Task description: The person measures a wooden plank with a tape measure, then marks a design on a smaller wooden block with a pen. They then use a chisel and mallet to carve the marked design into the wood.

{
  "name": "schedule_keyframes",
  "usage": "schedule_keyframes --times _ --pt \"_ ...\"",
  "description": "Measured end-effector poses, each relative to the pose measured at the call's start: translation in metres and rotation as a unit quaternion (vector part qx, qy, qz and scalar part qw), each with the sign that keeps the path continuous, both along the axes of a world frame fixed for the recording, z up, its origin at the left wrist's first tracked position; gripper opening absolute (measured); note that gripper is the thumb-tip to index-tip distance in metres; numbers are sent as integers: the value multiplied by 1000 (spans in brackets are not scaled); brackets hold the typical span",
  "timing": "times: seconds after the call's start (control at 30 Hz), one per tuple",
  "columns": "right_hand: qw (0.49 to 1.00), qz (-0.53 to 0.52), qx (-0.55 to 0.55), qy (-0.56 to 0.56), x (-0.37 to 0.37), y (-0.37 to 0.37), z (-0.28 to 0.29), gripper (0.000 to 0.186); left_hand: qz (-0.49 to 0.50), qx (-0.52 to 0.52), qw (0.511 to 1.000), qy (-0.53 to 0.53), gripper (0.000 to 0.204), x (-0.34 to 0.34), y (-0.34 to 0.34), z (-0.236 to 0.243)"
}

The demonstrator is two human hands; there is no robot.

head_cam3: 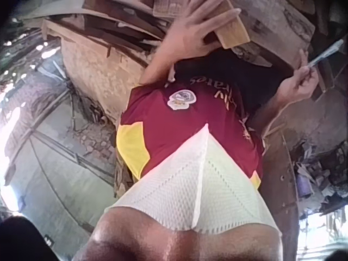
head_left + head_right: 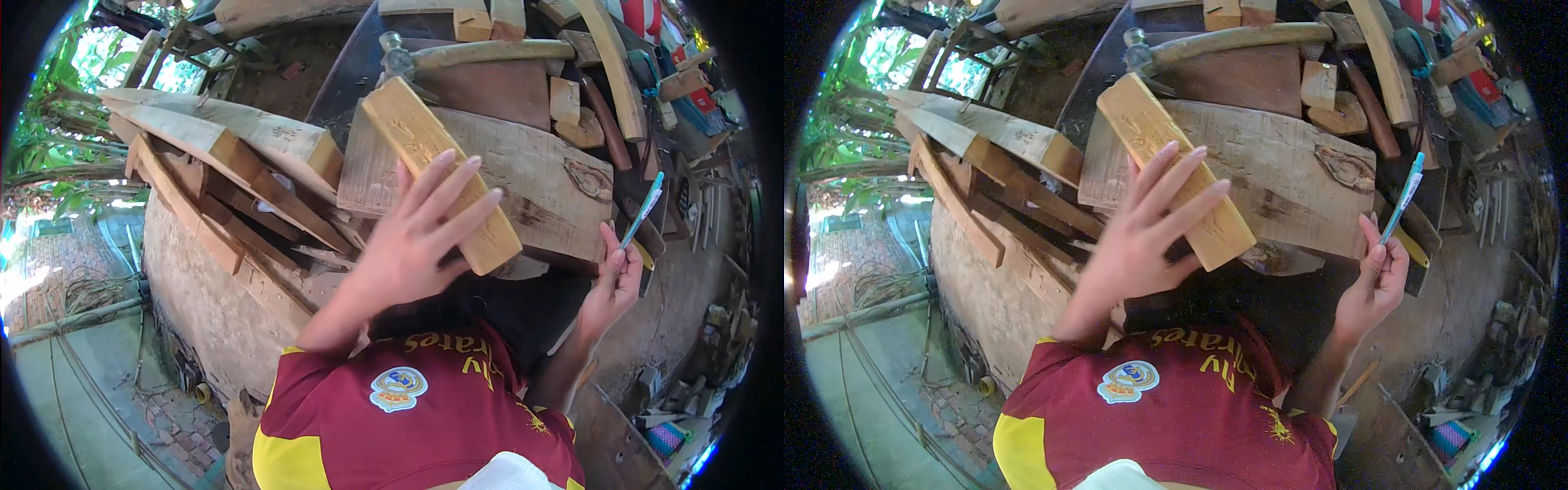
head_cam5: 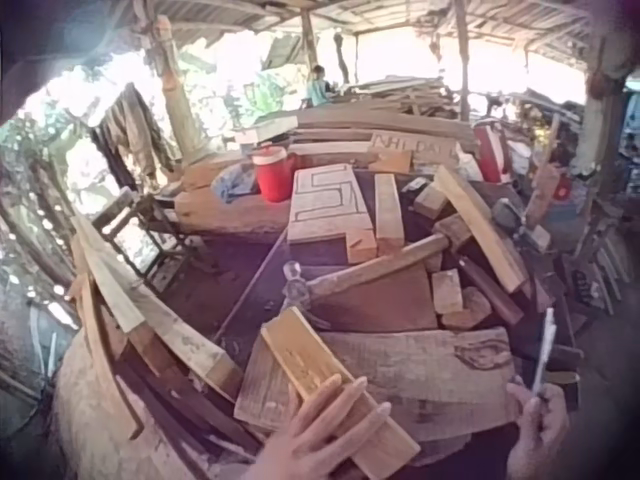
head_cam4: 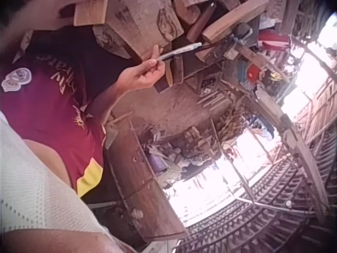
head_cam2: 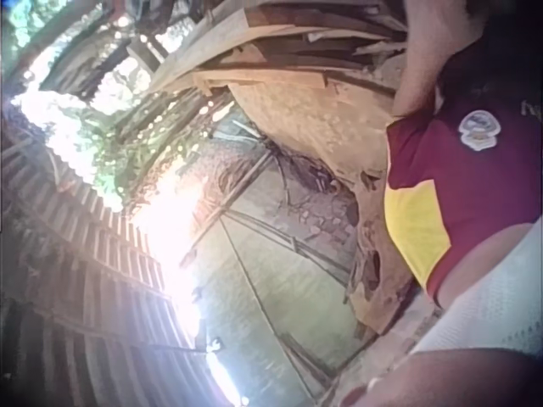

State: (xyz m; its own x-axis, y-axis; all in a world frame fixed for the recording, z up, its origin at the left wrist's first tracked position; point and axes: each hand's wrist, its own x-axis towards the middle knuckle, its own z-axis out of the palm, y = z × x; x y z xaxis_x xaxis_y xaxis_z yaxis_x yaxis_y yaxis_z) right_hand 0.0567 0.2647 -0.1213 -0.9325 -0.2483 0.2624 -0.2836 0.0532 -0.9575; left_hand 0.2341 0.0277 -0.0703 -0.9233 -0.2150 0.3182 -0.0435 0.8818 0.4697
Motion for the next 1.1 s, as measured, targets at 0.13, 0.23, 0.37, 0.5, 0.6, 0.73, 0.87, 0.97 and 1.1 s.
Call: schedule_keyframes --times 0.13,0.23,0.37,0.5,0.6,0.73,0.87,0.97,1.1 --pt "981 22 -182 -61 -2 9 12 23 -14 122 992 17 120 27 -37 31" --pt "960 53 -267 -70 3 6 25 21 50 92 993 49 131 21 -51 17" --pt "965 123 -217 -78 11 -15 40 14 70 78 992 72 132 5 -51 6" --pt "985 116 -122 28 7 -34 40 15 56 74 992 79 122 2 -53 3" --pt "992 89 -91 20 8 -51 49 13 71 57 993 80 110 2 -47 2" --pt "967 134 -213 -27 2 -56 49 15 63 80 989 107 102 2 -53 -5" --pt "974 170 -146 13 0 -68 48 36 52 94 986 124 99 -1 -57 -7" --pt "982 179 -67 12 0 -72 41 64 30 99 987 124 92 1 -61 -5" --pt "958 273 -84 4 1 -64 67 75 20 124 984 128 84 6 -63 -6"
